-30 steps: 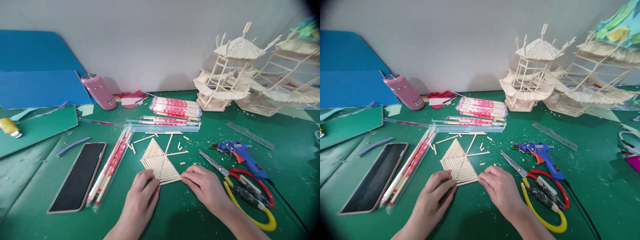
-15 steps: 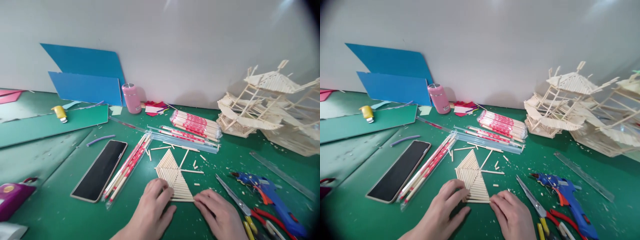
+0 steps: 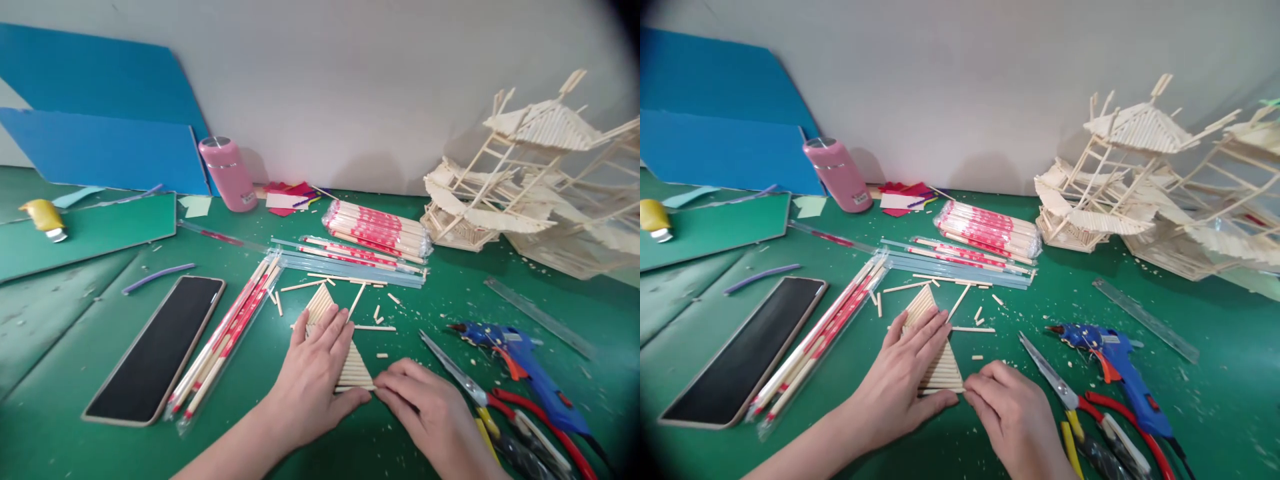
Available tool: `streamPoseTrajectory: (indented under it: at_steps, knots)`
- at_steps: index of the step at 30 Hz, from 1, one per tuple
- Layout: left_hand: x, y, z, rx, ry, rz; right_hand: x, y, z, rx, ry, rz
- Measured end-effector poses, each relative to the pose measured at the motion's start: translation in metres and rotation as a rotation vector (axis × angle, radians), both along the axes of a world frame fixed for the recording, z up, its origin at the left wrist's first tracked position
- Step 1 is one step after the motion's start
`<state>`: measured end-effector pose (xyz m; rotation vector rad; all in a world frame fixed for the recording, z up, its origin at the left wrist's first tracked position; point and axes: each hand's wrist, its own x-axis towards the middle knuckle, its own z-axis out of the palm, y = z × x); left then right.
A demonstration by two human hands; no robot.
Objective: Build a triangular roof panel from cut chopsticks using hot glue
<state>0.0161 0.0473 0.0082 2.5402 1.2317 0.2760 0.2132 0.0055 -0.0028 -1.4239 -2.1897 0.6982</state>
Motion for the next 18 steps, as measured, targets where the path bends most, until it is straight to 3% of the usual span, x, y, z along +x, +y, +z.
streamPoseTrajectory:
  at_steps: [18]
  knots:
    - [-0.001, 0.000, -0.012, 0.133, -0.020, -0.038, -0.003, 0.002, 0.001, 0.171, -0.027, -0.039]
